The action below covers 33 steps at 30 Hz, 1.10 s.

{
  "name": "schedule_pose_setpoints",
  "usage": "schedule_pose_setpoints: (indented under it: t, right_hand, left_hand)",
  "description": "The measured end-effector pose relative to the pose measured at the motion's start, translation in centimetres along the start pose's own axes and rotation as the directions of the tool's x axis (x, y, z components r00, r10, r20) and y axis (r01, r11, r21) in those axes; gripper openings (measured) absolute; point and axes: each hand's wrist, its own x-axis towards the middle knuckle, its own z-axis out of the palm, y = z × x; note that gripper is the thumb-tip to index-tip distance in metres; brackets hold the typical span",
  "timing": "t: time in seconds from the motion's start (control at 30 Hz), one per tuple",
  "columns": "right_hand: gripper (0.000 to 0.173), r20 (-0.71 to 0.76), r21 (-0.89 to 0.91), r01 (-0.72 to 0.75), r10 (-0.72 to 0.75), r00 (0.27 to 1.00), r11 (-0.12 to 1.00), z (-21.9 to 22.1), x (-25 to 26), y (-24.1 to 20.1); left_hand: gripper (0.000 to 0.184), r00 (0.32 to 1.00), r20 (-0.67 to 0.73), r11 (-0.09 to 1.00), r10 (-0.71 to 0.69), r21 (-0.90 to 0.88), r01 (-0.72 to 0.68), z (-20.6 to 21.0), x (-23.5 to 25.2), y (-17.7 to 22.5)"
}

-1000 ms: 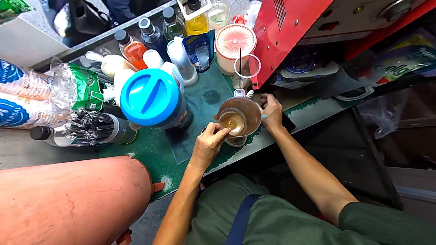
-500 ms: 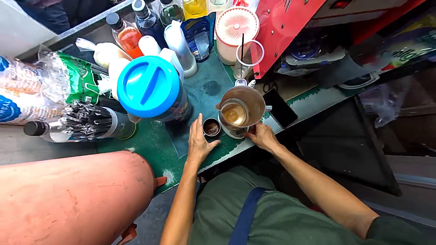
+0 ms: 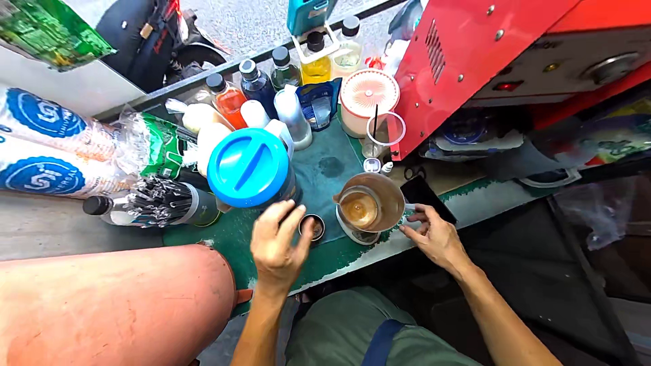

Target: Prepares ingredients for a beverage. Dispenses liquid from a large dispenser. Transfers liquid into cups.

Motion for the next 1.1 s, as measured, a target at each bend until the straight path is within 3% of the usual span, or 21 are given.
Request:
schedule_pose_setpoints:
  t: [0.07,0.17,0.27,0.3,0.37,0.47,0.57,0.67,0.83,1.1]
  right_hand:
    - [0.054,-0.035,-0.1,0.063,-0.067,0.997,0.993,-1.1,0.6,-0.6]
    - [0.03,-0.072,-0.146,0.1,-0.111,0.991,0.984,-5.3,1.3,-4.6]
    - [0.032,-0.167,0.173,0.357,-0.329,0.929,0.918,-7.7,2.7,-12.7]
    - [0.031,-0.135,0.295,0.423,-0.4,0.906,0.857,-7.5,4.1,-15.8]
    - [0.026,-0.004,0.312,0.501,-0.526,0.85,0.808,-5.7,8.5,-21.7]
    - [0.026,0.228,0.128,0.568,-0.581,0.781,0.813,-1.2,16.4,-29.1]
    - [0.036,0.433,-0.064,0.567,-0.489,0.758,0.822,1.7,21.2,-33.7]
    - [0.046,0.503,-0.149,0.49,-0.361,0.785,0.859,2.1,22.3,-35.2]
    - [0.047,0.476,-0.233,0.413,-0.267,0.838,0.88,2.0,21.8,-36.0]
    - [0.037,0.472,-0.085,0.243,-0.176,0.864,0.966,4.0,23.9,-34.8]
  left_hand:
    - [0.023,0.999,-0.042,0.988,-0.003,0.152,0.009,-2.6,4.8,-0.4]
    - [0.041,0.959,0.113,0.912,-0.262,0.354,0.207,-5.9,9.9,-3.1]
    - [0.052,0.883,0.085,0.835,-0.462,0.376,0.401,-7.5,9.9,-4.8]
    - [0.05,0.865,0.052,0.822,-0.5,0.343,0.455,-7.7,9.3,-4.9]
    - [0.048,0.779,0.076,0.769,-0.623,0.239,0.592,-7.7,8.1,-4.8]
    - [0.051,0.644,0.12,0.654,-0.755,0.065,0.754,-7.4,7.3,-5.2]
    - [0.053,0.548,0.204,0.528,-0.812,-0.147,0.837,-8.4,7.7,-5.5]
    - [0.051,0.487,0.311,0.415,-0.816,-0.272,0.868,-9.2,8.3,-5.1]
    - [0.054,0.386,0.319,0.226,-0.866,-0.44,0.869,-9.0,8.7,-4.5]
    - [0.055,0.285,0.307,0.046,-0.908,-0.604,0.795,-8.6,8.0,-4.1]
